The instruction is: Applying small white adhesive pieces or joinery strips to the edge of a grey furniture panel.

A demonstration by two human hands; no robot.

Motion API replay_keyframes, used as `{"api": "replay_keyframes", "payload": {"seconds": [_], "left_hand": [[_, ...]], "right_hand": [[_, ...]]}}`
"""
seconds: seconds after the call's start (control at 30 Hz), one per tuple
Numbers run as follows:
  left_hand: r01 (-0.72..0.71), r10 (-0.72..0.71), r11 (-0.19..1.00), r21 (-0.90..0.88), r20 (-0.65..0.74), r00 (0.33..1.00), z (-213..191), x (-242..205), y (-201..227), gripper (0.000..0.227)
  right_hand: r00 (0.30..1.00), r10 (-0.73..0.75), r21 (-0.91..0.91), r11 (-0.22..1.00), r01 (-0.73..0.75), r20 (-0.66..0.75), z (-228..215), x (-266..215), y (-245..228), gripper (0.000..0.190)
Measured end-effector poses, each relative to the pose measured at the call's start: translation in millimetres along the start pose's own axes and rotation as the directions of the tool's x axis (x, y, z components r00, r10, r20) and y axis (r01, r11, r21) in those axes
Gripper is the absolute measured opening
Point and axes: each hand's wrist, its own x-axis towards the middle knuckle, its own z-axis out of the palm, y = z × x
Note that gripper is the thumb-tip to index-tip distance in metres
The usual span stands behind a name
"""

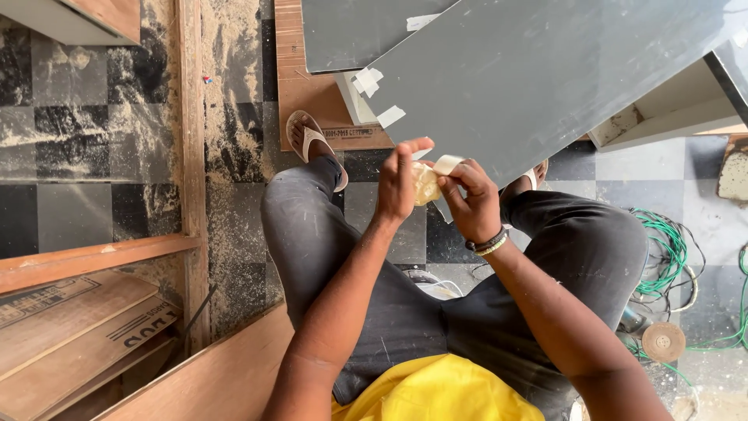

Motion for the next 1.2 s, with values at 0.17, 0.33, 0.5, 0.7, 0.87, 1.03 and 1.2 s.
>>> {"api": "replay_keyframes", "payload": {"seconds": [0.17, 0.33, 0.5, 0.7, 0.87, 1.03, 1.2], "left_hand": [[0.087, -0.116, 0.987, -0.136, -0.217, 0.969, 2, -5, -6, 0.099], [0.147, -0.145, 0.917, -0.371, 0.032, 0.989, 8, -13, 24, 0.102], [-0.216, 0.228, 0.968, -0.131, 0.090, 0.969, 6, -17, 46, 0.093], [-0.392, 0.402, 0.902, 0.179, -0.018, 0.916, 1, -17, 39, 0.040], [-0.225, 0.186, 0.957, -0.184, -0.207, 0.961, -25, -1, 20, 0.035], [-0.066, 0.042, 0.996, -0.059, -0.337, 0.941, -50, 22, -11, 0.030], [0.389, -0.331, 0.910, 0.146, -0.308, 0.892, -43, 25, -18, 0.046]], "right_hand": [[0.924, -0.368, -0.184, 0.905, 0.382, 0.107, 8, 10, -37, 0.062], [0.987, -0.143, 0.103, 0.985, 0.135, 0.074, 3, 12, 9, 0.069], [0.942, 0.066, 0.605, 0.751, -0.264, 0.329, -10, 14, 23, 0.054], [0.867, 0.236, 0.430, 0.792, -0.433, 0.439, -2, 18, 29, 0.050], [0.977, 0.023, -0.189, 0.982, 0.018, 0.213, -8, 37, 8, 0.029], [0.994, -0.026, -0.449, 0.891, 0.070, 0.105, 2, 67, 20, 0.017], [0.976, -0.041, -0.591, 0.790, 0.164, 0.215, 11, 86, 15, 0.019]]}}
